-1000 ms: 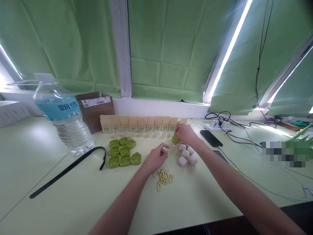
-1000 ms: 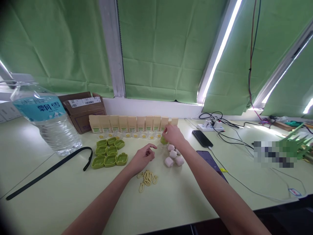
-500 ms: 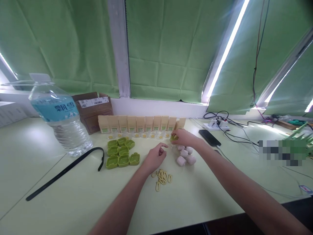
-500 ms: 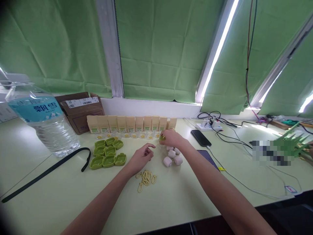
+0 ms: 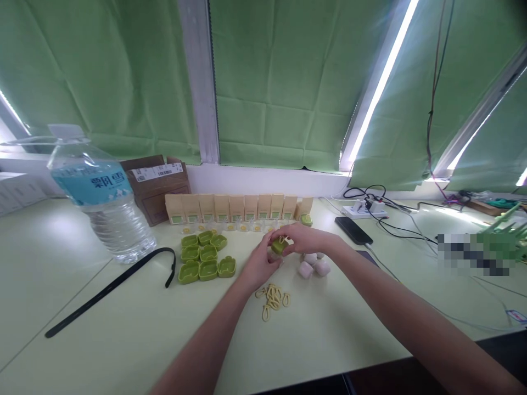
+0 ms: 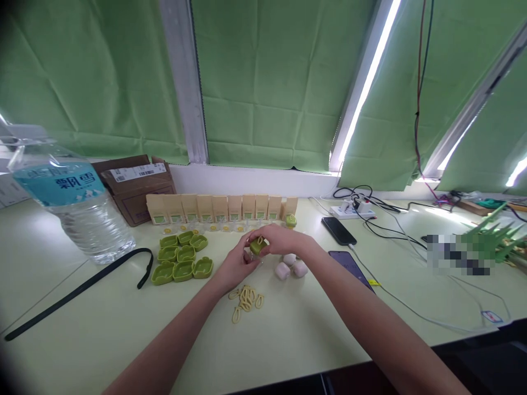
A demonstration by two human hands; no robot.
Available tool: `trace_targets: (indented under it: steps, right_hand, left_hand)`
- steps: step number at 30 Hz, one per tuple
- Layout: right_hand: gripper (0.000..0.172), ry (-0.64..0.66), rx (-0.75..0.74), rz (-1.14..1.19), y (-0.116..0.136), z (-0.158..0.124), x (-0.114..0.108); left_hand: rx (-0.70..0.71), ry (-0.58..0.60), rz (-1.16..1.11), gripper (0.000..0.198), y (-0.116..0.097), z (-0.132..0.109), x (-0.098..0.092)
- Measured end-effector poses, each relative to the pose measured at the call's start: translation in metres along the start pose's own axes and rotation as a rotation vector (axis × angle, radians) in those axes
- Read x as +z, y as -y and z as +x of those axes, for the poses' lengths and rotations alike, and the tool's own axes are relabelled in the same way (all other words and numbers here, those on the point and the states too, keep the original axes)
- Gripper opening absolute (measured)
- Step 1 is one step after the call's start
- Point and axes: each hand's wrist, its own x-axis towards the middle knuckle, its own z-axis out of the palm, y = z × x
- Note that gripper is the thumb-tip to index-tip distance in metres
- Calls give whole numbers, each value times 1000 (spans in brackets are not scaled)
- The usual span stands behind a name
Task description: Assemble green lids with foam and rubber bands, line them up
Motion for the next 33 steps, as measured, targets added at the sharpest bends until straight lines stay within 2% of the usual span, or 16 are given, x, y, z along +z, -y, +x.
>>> trace_targets:
  steps: [5, 15, 21, 27, 33]
  right_hand:
    - [44, -68, 56, -2, 0, -2, 0]
    - [33, -80, 68, -48, 1, 0, 4]
    - [27, -132, 126, -70, 1, -3, -2]
    - [17, -73, 187, -162, 9, -5, -4]
    - [13, -37, 215, -216, 13, 0, 8]
  left_hand:
    - [8, -23, 15, 70, 0, -1, 1]
    - [1, -15, -41, 74, -1, 1, 2]
    - [-7, 5, -48, 76, 1, 1, 1]
    - [-20, -22, -54, 74, -1, 1, 2]
    - [-15, -18, -34, 73, 2, 2, 2]
